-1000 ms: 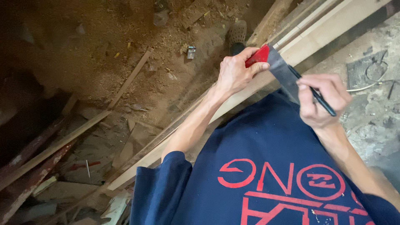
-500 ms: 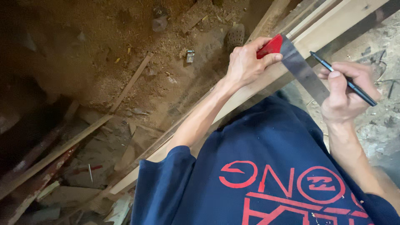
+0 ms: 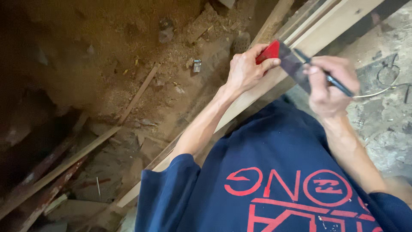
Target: The person uses a metal square and a black marker to draw lines on a long wooden plank. They repeatedly reposition the square along the plank and draw straight lines to mark measurements.
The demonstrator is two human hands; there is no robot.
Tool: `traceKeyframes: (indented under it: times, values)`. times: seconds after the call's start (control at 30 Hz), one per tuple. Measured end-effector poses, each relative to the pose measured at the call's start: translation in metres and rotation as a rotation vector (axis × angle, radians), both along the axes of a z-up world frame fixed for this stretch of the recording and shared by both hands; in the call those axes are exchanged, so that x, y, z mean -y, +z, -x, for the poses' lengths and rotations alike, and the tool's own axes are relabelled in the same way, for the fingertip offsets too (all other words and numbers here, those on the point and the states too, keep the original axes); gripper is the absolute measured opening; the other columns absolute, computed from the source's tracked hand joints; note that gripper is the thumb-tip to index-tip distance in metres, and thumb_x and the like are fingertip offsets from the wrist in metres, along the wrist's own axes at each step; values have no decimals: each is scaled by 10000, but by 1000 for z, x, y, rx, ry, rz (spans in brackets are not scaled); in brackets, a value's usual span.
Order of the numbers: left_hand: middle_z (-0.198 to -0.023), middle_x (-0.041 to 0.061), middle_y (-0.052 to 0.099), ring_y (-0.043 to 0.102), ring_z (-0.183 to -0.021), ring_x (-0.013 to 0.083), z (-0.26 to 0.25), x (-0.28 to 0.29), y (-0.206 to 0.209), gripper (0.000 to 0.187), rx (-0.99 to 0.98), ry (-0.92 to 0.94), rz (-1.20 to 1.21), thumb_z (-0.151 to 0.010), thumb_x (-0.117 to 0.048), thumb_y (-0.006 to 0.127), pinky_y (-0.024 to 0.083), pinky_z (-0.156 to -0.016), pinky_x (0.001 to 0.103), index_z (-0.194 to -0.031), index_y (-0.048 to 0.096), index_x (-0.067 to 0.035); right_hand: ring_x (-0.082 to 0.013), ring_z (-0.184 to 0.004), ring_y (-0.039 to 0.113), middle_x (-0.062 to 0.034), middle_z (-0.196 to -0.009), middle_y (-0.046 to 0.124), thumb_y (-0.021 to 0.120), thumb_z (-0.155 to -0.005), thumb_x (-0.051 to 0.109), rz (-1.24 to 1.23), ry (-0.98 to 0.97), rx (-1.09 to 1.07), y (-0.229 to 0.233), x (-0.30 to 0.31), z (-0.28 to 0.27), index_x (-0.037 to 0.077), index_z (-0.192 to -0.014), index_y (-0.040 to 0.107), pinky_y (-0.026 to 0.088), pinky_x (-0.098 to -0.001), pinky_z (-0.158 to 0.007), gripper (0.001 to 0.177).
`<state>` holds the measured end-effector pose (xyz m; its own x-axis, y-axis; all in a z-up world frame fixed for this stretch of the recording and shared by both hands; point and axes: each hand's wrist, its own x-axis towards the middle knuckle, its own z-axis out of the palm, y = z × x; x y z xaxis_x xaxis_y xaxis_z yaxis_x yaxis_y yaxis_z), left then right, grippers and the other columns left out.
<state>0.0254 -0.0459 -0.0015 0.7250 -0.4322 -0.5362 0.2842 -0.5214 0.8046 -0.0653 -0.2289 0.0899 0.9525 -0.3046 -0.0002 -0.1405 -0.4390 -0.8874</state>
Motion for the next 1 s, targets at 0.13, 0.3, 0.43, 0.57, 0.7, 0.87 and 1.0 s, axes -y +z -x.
traceKeyframes:
  times: [0.13,0.3,0.43,0.57,0.7,0.87,1.0]
  values:
    - [-842,83,796,795,-792,220,-2,2,-4,525,9,21,-17,-822,-490,783,610,-769,366,-1218,730,-150,-310,-821,706,-185,-912,711,697,-955,-39,380,110,21,16,13,10,-68,-923,684,556,-408,-774,45]
    - [-947,92,805,784,-857,201,-6,2,11,544,45,8,-16,-788,-461,833,601,-791,349,-1194,743,-110,-169,-861,731,-135,-1032,710,678,-1082,78,-30,-130,-138,28,45,32,-19,-1065,704,579,-287,-762,102]
    - [-912,138,805,726,-730,241,-1,17,36,519,-226,94,-123,-793,-350,806,573,-652,406,-1243,738,-101,-173,-927,697,-121,-1057,715,658,-1131,139,51,-154,-45,18,73,43,6,-1097,713,562,-303,-851,148]
    - [-966,82,810,754,-858,114,7,53,49,482,71,97,-25,-809,-332,847,595,-803,302,-1197,737,-67,-179,-850,684,-94,-974,734,630,-1114,193,8,-188,-24,7,93,52,42,-1063,709,556,-335,-787,178]
    - [-948,71,810,736,-821,109,22,103,53,477,70,140,-1,-810,-328,841,593,-766,303,-1191,735,-62,-266,-968,697,-125,-1046,714,669,-1052,142,169,-68,141,7,133,67,30,-1017,702,567,-365,-825,122]
    - [-918,80,801,711,-789,107,30,160,59,461,123,164,-56,-806,-329,859,574,-742,297,-1165,759,-57,-319,-898,678,-134,-1011,703,770,-896,158,350,40,111,4,186,69,23,-871,658,561,-408,-728,177]
    - [-919,86,804,711,-789,109,24,193,62,420,105,185,-57,-814,-302,850,580,-741,298,-1136,775,-43,-326,-902,678,-122,-982,694,789,-838,175,350,114,81,-7,212,47,42,-878,663,568,-426,-736,188]
